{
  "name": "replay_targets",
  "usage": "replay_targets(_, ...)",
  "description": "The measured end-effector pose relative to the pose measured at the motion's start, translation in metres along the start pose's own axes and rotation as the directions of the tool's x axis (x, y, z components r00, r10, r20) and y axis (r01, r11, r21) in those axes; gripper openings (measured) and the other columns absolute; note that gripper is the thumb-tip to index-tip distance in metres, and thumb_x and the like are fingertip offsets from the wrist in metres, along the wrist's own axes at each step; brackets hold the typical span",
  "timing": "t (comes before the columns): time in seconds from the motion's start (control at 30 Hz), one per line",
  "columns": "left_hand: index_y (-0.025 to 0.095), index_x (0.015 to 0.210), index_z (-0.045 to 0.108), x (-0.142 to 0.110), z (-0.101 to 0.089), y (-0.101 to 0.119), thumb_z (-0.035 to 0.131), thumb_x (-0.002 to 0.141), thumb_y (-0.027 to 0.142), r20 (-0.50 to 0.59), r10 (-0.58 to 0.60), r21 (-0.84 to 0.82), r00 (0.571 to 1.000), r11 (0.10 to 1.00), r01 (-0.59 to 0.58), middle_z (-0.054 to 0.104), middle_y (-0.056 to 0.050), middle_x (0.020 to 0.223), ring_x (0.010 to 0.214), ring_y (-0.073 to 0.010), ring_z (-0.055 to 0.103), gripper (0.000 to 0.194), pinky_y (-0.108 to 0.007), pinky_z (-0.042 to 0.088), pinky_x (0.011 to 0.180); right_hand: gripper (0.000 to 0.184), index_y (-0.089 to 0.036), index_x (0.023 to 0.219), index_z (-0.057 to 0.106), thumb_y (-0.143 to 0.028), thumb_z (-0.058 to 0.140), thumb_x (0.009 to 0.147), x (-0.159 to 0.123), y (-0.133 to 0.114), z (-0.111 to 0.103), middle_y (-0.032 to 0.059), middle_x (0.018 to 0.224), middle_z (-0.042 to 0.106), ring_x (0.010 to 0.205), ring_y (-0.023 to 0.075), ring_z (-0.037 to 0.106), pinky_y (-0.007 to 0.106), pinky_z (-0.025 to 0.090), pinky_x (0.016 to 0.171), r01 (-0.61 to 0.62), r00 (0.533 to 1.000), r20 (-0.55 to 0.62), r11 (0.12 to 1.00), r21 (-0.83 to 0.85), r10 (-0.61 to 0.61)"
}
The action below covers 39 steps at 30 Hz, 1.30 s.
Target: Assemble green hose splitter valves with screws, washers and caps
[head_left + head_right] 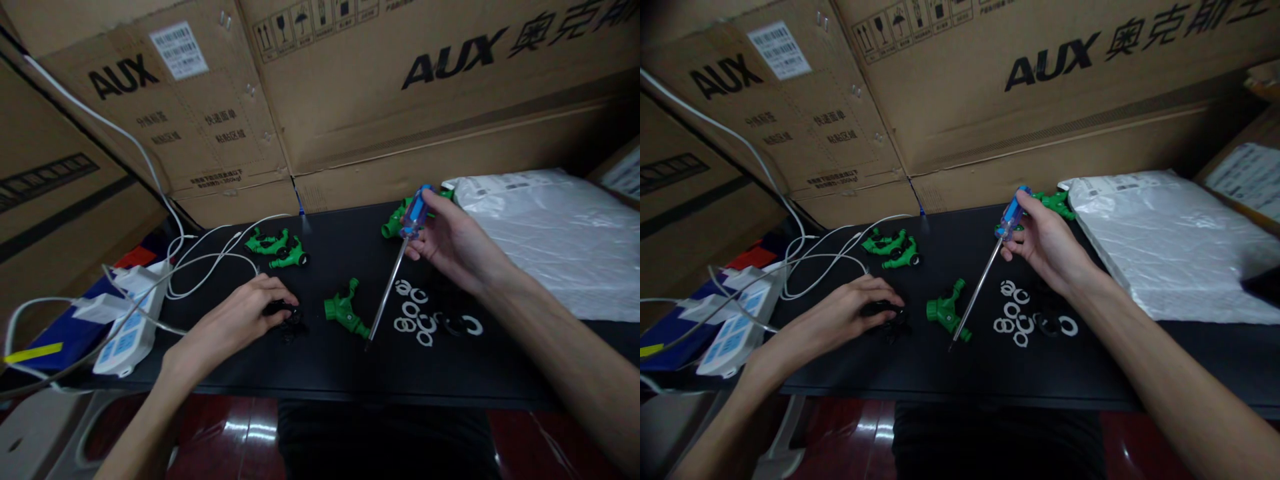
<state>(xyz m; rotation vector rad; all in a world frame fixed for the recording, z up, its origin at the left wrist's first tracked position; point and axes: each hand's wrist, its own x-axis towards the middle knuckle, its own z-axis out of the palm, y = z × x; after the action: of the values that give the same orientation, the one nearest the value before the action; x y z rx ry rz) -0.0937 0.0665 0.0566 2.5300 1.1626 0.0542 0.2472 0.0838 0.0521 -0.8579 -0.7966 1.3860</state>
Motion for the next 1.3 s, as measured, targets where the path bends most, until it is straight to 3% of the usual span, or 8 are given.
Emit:
replay_targets(0.1, 0.024, 0.109, 0.072, 0.007, 0.003, -0.006, 0.067, 0.095, 0.024, 0.042, 0.054, -0.005, 0.998, 0.999, -0.054, 0.073, -0.001, 0.109, 0.105, -0.0192, 0.066, 0.015, -0.038, 0.043, 0.107, 0.027, -0.019, 0.081, 0.061, -0.042, 0.064, 0.094, 0.0, 0.0, 0.0, 0.0007, 0.071, 0.06, 0.05, 0.0111, 0.056, 0.021, 0.049, 0.039, 0.005, 1.0, 0.015, 1.0, 0.004, -0.005)
replay_targets(0.3, 0.022, 0.096, 0.071, 0.016, 0.008, -0.015, 0.069, 0.094, 0.025, 0.067, 0.039, -0.023, 0.997, 0.999, -0.038, 0.074, 0.0, 0.096, 0.097, -0.018, 0.065, 0.005, -0.03, 0.046, 0.092, 0.026, -0.018, 0.082, 0.062, -0.041, 0.065, 0.093, 0.0, -0.001, 0.001, 0.0001, 0.072, 0.059, 0.049, 0.0109, 0.055, 0.022, 0.049, 0.037, 0.009, 1.0, 0.006, 1.0, 0.023, -0.01)
replay_targets(0.43, 0.02, 0.091, 0.069, 0.018, 0.012, -0.021, 0.062, 0.098, 0.026, 0.069, 0.072, -0.058, 0.995, 0.996, -0.068, 0.072, 0.0, 0.09, 0.088, -0.0163, 0.065, 0.011, -0.028, 0.047, 0.087, 0.028, -0.018, 0.081, 0.061, -0.043, 0.068, 0.091, 0.0, 0.0, 0.001, -0.0003, 0.071, 0.058, 0.05, 0.011, 0.056, 0.021, 0.049, 0.037, 0.017, 1.0, 0.017, 0.999, 0.031, -0.017)
replay_targets(0.77, 0.021, 0.109, 0.065, 0.015, 0.027, -0.026, 0.05, 0.1, 0.024, -0.125, 0.071, -0.077, 0.99, 0.994, -0.081, 0.069, -0.005, 0.107, 0.101, -0.0181, 0.064, 0.018, -0.031, 0.05, 0.094, 0.032, -0.021, 0.079, 0.057, -0.048, 0.069, 0.088, 0.009, -0.002, -0.007, -0.0005, 0.069, 0.061, 0.048, 0.0111, 0.055, 0.022, 0.045, 0.036, 0.191, 0.975, -0.134, 0.979, 0.078, -0.179)
replay_targets(0.9, 0.021, 0.108, 0.063, 0.022, 0.034, -0.023, 0.048, 0.101, 0.022, -0.198, 0.058, -0.073, 0.979, 0.995, -0.074, 0.068, -0.005, 0.108, 0.103, -0.0184, 0.064, 0.016, -0.032, 0.05, 0.097, 0.037, -0.022, 0.08, 0.056, -0.055, 0.07, 0.084, 0.01, -0.005, -0.008, -0.0023, 0.067, 0.059, 0.046, 0.0104, 0.052, 0.023, 0.047, 0.037, 0.16, 0.975, -0.165, 0.986, 0.046, -0.151)
replay_targets(1.03, 0.02, 0.098, 0.063, 0.027, 0.037, -0.028, 0.048, 0.1, 0.02, -0.181, 0.066, -0.059, 0.981, 0.995, -0.078, 0.067, -0.004, 0.1, 0.097, -0.0186, 0.063, 0.015, -0.033, 0.05, 0.093, 0.04, -0.022, 0.079, 0.054, -0.057, 0.073, 0.081, 0.008, -0.005, -0.006, -0.0026, 0.068, 0.057, 0.046, 0.0093, 0.05, 0.023, 0.048, 0.039, 0.135, 0.983, -0.128, 0.99, 0.031, -0.13)
replay_targets(1.17, 0.02, 0.097, 0.062, 0.026, 0.027, -0.025, 0.047, 0.101, 0.021, -0.128, 0.067, -0.068, 0.99, 0.995, -0.076, 0.066, -0.004, 0.101, 0.094, -0.0182, 0.062, 0.015, -0.032, 0.05, 0.087, 0.039, -0.022, 0.077, 0.053, -0.056, 0.071, 0.084, 0.008, -0.013, 0.005, -0.0025, 0.066, 0.057, 0.045, 0.0095, 0.049, 0.023, 0.047, 0.04, 0.152, 0.984, -0.099, 0.988, 0.009, -0.15)
replay_targets(1.3, 0.021, 0.103, 0.064, 0.037, 0.008, -0.002, 0.049, 0.103, 0.027, -0.085, 0.028, -0.206, 0.996, 0.978, -0.045, 0.07, -0.002, 0.1, 0.092, -0.0174, 0.067, 0.016, -0.031, 0.051, 0.087, 0.039, -0.023, 0.076, 0.052, -0.057, 0.069, 0.087, 0.014, -0.039, 0.038, -0.0045, 0.058, 0.05, 0.046, 0.0097, 0.048, 0.022, 0.045, 0.042, 0.282, 0.959, 0.018, 0.958, -0.053, -0.281)
